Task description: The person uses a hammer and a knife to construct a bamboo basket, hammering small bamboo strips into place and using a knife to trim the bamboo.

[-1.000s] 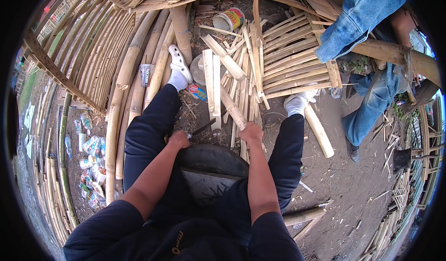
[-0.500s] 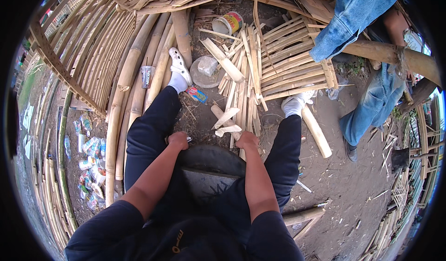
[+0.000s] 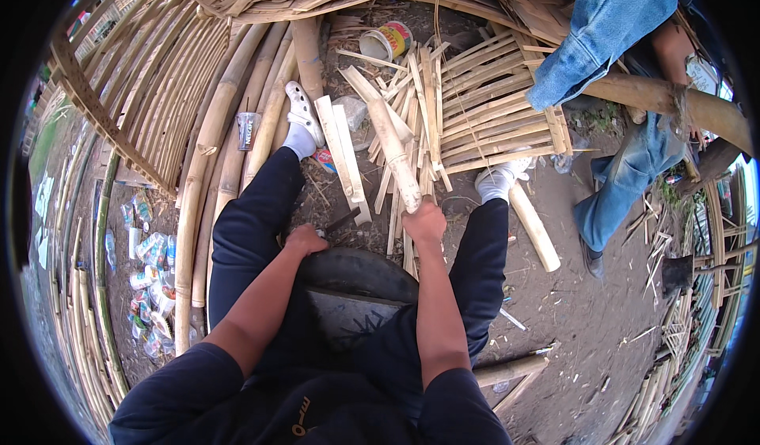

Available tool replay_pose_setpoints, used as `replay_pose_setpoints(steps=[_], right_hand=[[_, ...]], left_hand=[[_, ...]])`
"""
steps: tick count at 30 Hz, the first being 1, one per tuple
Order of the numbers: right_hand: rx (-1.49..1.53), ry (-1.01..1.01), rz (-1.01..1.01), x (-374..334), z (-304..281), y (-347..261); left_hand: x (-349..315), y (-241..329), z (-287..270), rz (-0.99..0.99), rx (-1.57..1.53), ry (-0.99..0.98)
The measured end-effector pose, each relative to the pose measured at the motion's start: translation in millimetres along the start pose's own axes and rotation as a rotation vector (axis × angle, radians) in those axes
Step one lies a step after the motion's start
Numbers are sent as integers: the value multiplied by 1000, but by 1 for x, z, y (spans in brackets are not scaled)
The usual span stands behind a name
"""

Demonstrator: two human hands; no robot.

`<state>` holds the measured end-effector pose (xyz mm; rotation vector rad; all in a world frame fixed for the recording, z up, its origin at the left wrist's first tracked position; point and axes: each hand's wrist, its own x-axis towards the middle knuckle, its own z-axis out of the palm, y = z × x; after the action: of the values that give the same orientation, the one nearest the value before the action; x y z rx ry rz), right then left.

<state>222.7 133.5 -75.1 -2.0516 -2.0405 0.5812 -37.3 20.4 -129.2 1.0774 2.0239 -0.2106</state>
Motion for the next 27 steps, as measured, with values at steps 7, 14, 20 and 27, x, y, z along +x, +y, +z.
replay_pose_setpoints(steps=[7,14,20,27], right_hand=[[-175,-230,1,-5,49,24],[-256,-397,34,3,45,30],[0,-106,16,1,-3,0],[-311,-514,59,-1,58,50]], left_hand=[[8,2,7,-39,-123,119],[-3,11,3,76,145,8],[15,-2,26,130,79,175],[15,-1,25,153,78,132]])
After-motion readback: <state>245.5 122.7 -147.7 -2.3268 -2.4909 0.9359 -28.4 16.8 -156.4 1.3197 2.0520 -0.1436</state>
